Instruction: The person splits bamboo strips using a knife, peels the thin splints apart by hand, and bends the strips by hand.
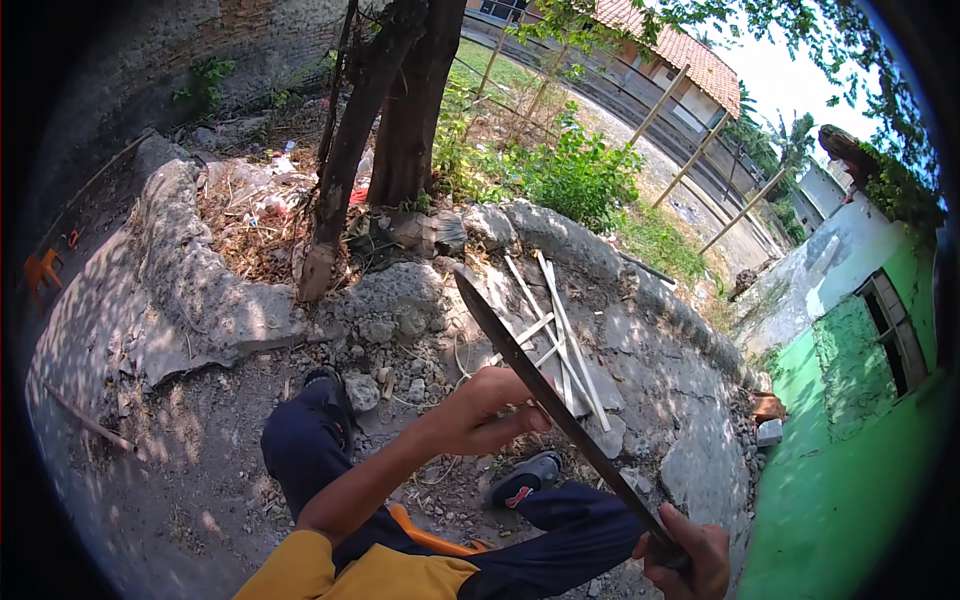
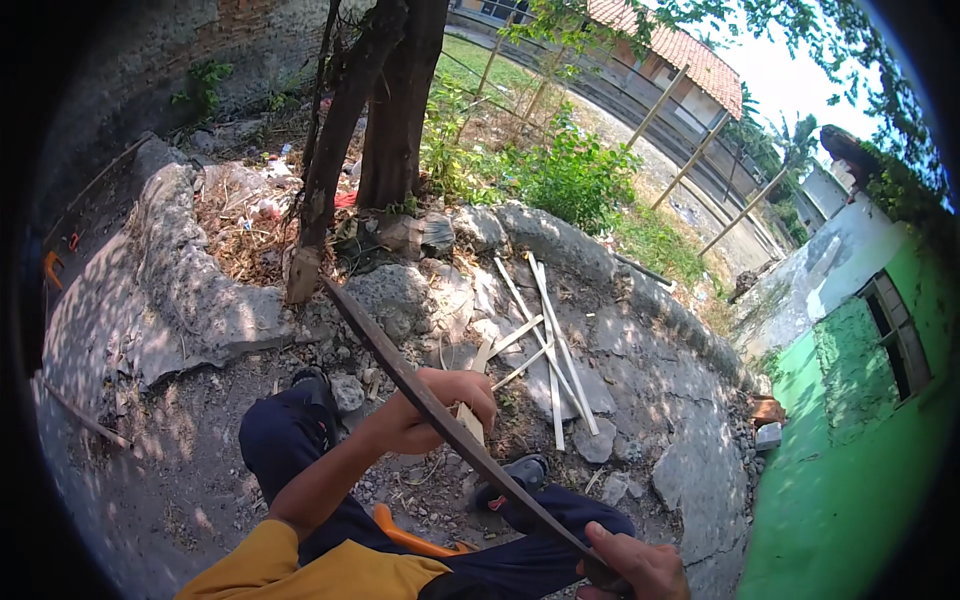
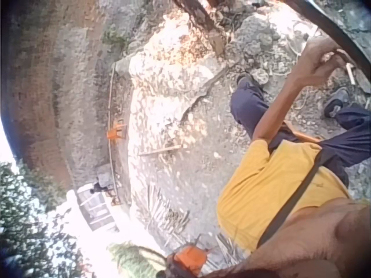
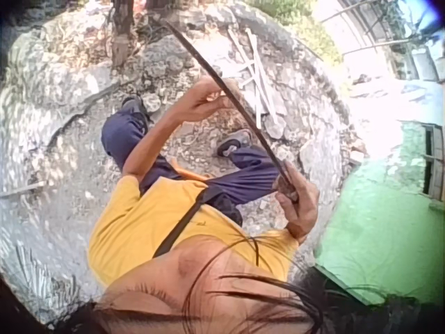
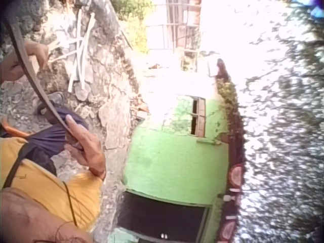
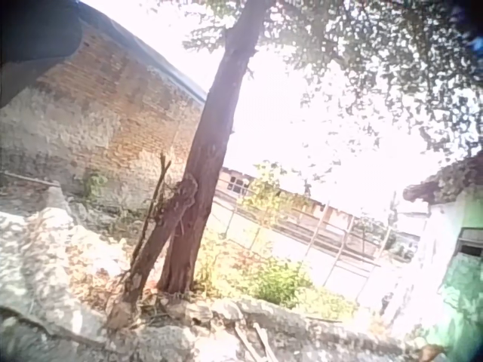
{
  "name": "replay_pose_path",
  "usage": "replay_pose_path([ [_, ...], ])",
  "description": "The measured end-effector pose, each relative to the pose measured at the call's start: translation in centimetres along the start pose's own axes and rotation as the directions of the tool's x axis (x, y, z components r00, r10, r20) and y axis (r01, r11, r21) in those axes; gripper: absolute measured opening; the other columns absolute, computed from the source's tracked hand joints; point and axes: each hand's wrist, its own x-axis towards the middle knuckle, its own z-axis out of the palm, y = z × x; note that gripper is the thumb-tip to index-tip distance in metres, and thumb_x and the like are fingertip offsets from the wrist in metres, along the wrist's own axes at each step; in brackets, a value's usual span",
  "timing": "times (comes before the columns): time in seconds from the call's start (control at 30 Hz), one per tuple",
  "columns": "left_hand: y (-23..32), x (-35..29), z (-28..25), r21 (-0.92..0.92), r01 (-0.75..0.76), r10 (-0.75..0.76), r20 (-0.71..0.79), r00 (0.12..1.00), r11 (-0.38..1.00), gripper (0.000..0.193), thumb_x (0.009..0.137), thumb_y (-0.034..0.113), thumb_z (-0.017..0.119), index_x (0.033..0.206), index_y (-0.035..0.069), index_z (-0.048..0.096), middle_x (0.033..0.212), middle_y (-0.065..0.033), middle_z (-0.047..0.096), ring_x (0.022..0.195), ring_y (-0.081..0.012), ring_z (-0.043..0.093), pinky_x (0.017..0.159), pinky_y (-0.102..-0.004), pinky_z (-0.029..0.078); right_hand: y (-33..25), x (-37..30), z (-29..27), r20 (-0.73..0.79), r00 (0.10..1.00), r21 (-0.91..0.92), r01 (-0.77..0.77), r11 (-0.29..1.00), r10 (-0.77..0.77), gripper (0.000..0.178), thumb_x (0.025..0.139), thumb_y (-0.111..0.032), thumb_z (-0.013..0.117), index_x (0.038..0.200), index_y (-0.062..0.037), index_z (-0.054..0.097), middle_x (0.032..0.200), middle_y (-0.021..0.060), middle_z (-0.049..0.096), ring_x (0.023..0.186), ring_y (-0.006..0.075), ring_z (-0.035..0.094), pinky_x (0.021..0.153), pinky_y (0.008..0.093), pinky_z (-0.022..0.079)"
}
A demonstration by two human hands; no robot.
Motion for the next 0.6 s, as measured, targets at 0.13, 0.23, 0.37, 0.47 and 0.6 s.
replay_pose_path([
  [0.13,1.8,2.4,0.6,0.031,-0.067,0.069,-0.078,0.995,0.997,0.020,0.099,0.006,0.067,0.119,0.000,0.071,0.094,-0.0118,0.075,0.085,-0.0248,0.076,0.077,-0.0380,0.057,-2.1,0.7,-2.2,-0.003,0.999,-0.070,-0.054,0.996,0.054,0.065,0.098,-0.019,0.072,0.153,0.0078,0.051,0.082,0.0080,0.065,0.064,0.0125,0.053,0.063,0.0284,0.046],
  [0.23,3.9,4.1,0.6,0.179,-0.089,0.103,-0.069,0.992,0.980,0.018,0.100,0.005,0.067,0.117,0.001,0.070,0.093,-0.0118,0.075,0.084,-0.0243,0.076,0.075,-0.0363,0.057,-3.7,0.5,-3.2,-0.095,0.994,-0.053,-0.062,0.997,0.057,0.067,0.102,-0.026,0.070,0.156,0.0079,0.047,0.084,0.0078,0.066,0.066,0.0119,0.053,0.063,0.0285,0.046],
  [0.37,6.2,6.0,1.4,0.120,-0.123,0.132,-0.067,0.989,0.985,0.012,0.101,0.010,0.068,0.109,0.001,0.069,0.088,-0.0110,0.073,0.080,-0.0236,0.074,0.072,-0.0362,0.056,-5.0,-0.5,-4.2,-0.127,0.987,-0.009,-0.098,0.995,0.096,0.075,0.104,-0.028,0.067,0.162,0.0079,0.036,0.087,0.0077,0.067,0.065,0.0099,0.047,0.061,0.0258,0.039],
  [0.47,7.6,6.2,2.2,-0.014,-0.035,0.034,-0.064,0.997,0.999,0.018,0.105,0.018,0.067,0.109,0.000,0.069,0.082,-0.0070,0.068,0.071,-0.0145,0.066,0.064,-0.0321,0.049,-5.2,-0.9,-4.3,-0.139,0.988,0.118,-0.052,0.992,0.069,0.076,0.105,-0.024,0.066,0.163,0.0089,0.031,0.080,0.0041,0.061,0.060,0.0077,0.043,0.056,0.0246,0.036],
  [0.6,8.5,6.0,3.1,-0.071,0.084,-0.087,-0.038,0.995,0.994,0.026,0.108,0.025,0.066,0.111,0.000,0.068,0.079,-0.0024,0.063,0.068,-0.0084,0.057,0.062,-0.0284,0.046,-5.6,-1.7,-3.1,-0.340,0.921,0.206,-0.125,0.971,0.191,0.076,0.096,-0.033,0.072,0.153,0.0086,0.045,0.077,0.0107,0.065,0.058,0.0108,0.056,0.052,0.0259,0.044],
])
